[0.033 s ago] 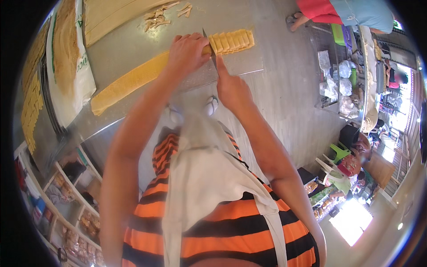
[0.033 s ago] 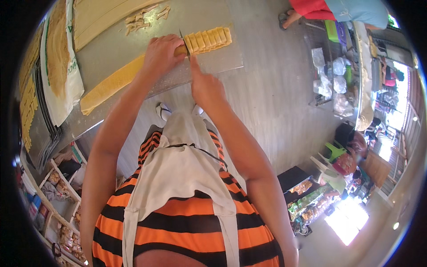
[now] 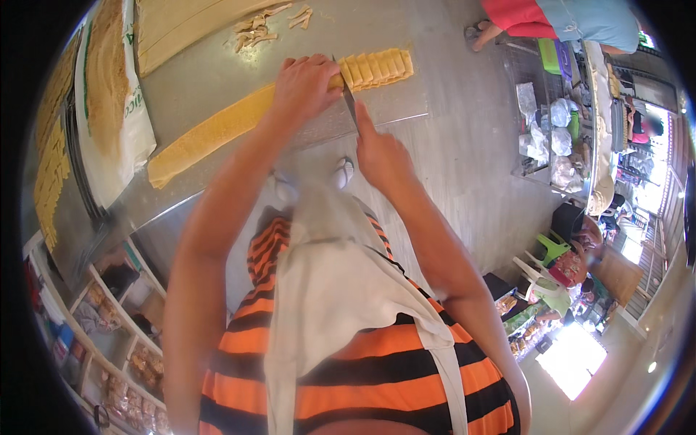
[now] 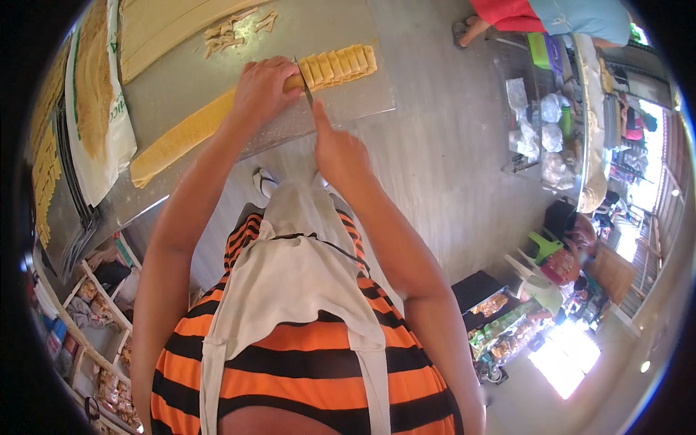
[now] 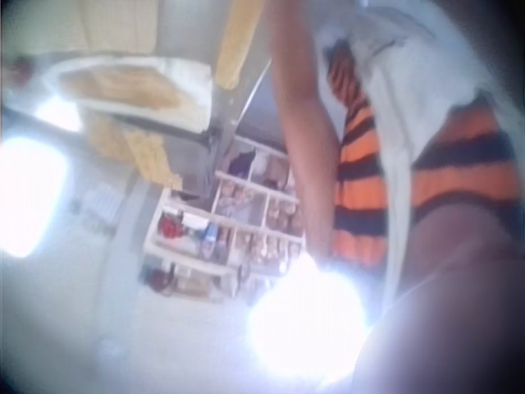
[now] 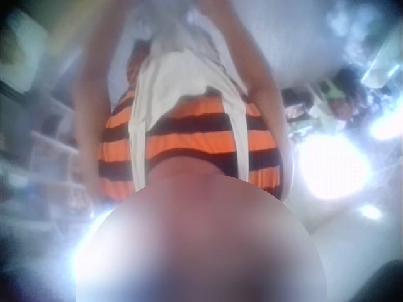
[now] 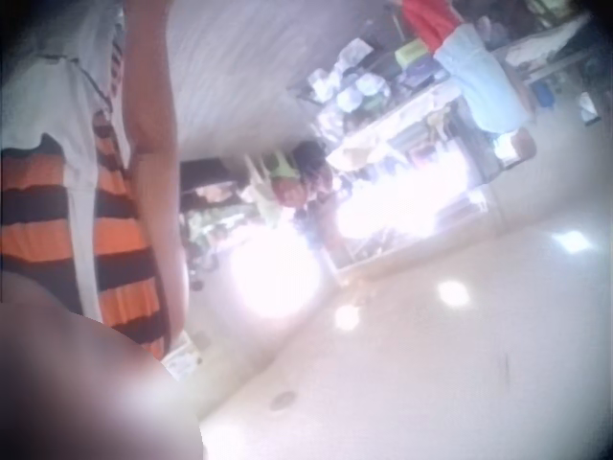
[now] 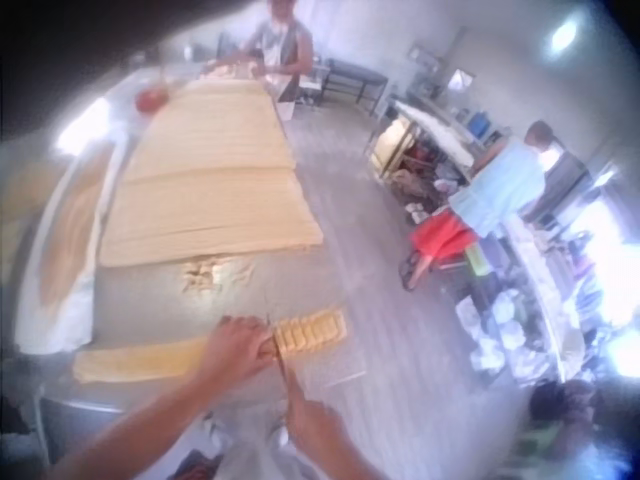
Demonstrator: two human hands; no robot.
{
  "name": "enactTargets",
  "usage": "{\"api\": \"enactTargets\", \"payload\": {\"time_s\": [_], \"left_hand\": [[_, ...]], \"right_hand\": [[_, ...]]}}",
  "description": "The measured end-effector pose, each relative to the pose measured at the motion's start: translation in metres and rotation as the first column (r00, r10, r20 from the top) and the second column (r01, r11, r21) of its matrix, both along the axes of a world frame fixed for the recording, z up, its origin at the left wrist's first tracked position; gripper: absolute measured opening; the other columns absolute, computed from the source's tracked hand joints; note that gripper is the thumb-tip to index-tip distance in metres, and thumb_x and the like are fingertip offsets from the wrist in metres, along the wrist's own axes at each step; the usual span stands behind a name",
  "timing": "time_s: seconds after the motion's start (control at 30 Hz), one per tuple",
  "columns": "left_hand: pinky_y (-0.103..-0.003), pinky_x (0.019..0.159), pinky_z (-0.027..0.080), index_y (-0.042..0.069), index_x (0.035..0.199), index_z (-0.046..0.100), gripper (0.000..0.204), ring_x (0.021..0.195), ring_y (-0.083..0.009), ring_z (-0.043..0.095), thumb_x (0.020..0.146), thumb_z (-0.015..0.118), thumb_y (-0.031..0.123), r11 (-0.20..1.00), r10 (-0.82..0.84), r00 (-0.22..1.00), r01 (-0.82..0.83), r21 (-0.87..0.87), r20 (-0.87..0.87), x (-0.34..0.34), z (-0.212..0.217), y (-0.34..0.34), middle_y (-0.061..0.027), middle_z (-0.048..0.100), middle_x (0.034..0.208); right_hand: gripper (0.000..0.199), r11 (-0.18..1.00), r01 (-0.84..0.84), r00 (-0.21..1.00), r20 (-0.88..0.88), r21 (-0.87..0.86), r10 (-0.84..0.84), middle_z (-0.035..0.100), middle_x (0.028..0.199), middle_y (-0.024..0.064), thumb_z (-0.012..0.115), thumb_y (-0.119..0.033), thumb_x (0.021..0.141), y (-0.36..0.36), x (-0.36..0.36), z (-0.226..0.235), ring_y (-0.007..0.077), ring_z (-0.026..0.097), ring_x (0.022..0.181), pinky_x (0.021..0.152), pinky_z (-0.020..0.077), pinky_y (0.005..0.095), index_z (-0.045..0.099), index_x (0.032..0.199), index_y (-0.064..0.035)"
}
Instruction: The person arranges small rectangular dough pieces on a metal tray, brushes a large sheet of dough with a yellow liquid, and cuts the sheet into strips. The person then folds the strips and cuts them into smaller pieces.
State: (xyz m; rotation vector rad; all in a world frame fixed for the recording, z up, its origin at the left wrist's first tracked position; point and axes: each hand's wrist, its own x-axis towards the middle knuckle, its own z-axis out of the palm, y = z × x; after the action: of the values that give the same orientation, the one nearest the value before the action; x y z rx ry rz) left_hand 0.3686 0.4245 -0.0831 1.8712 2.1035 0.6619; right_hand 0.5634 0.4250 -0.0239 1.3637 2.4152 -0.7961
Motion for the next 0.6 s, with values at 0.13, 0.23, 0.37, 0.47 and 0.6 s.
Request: {"api": "enactTargets", "payload": {"time_s": [0.13, 0.23, 0.37, 0.47, 0.6], "left_hand": [[-0.043, 0.093, 0.043, 0.012, 0.104, 0.071, 0.033, 0.108, -0.0263, 0.063, 0.075, 0.077, 0.027, 0.999, 0.032, 0.999, -0.033, 0.020, 0.032, -0.001, 0.005, -0.010, -0.0036, 0.067, 0.115], [-0.043, 0.096, 0.043, 0.012, 0.106, 0.071, 0.035, 0.110, -0.0259, 0.062, 0.076, 0.078, 0.029, 0.996, 0.071, 0.997, -0.072, 0.050, 0.020, -0.005, 0.010, -0.017, -0.0027, 0.066, 0.118], [-0.044, 0.096, 0.042, 0.012, 0.106, 0.071, 0.035, 0.111, -0.0259, 0.062, 0.076, 0.078, 0.028, 0.997, 0.061, 0.998, -0.061, 0.038, 0.001, -0.009, 0.012, -0.014, -0.0020, 0.067, 0.117], [-0.044, 0.096, 0.043, 0.012, 0.105, 0.071, 0.034, 0.110, -0.0261, 0.062, 0.075, 0.078, 0.026, 0.997, 0.074, 0.997, -0.074, -0.011, 0.028, -0.009, 0.007, -0.009, -0.0024, 0.067, 0.115], [-0.044, 0.094, 0.044, 0.012, 0.104, 0.071, 0.032, 0.107, -0.0264, 0.063, 0.075, 0.077, 0.024, 0.997, 0.046, 0.998, -0.048, 0.058, 0.041, -0.011, -0.002, -0.009, -0.0036, 0.068, 0.111]], "right_hand": [[0.067, 0.986, 0.058, 0.988, 0.152, -0.158, -0.033, 0.068, 0.083, 0.0267, 0.046, -0.013, 0.095, -0.020, 0.036, 0.042, 0.0447, 0.068, 0.082, 0.075, 0.0508, 0.0563, 0.023, 0.157, -0.0159], [0.067, 0.997, 0.034, 0.998, 0.048, -0.071, -0.030, 0.067, 0.081, 0.0270, 0.046, -0.013, 0.095, -0.005, 0.015, 0.049, 0.0451, 0.067, 0.080, 0.075, 0.0508, 0.0561, 0.022, 0.158, -0.0157], [0.068, 0.997, -0.053, 0.999, 0.003, 0.052, 0.053, 0.067, 0.079, 0.0270, 0.048, -0.012, 0.095, 0.020, -0.022, 0.031, 0.0454, 0.067, 0.078, 0.074, 0.0512, 0.0557, 0.022, 0.158, -0.0146], [0.068, 1.000, -0.029, 0.999, 0.023, 0.009, 0.029, 0.067, 0.082, 0.0276, 0.048, -0.010, 0.094, 0.014, -0.016, 0.029, 0.0462, 0.067, 0.079, 0.075, 0.0518, 0.0555, 0.024, 0.157, -0.0133], [0.067, 0.998, -0.037, 0.998, 0.055, -0.050, 0.040, 0.068, 0.088, 0.0288, 0.046, -0.010, 0.093, 0.010, -0.015, 0.020, 0.0471, 0.068, 0.084, 0.078, 0.0519, 0.0559, 0.025, 0.157, -0.0129]]}}
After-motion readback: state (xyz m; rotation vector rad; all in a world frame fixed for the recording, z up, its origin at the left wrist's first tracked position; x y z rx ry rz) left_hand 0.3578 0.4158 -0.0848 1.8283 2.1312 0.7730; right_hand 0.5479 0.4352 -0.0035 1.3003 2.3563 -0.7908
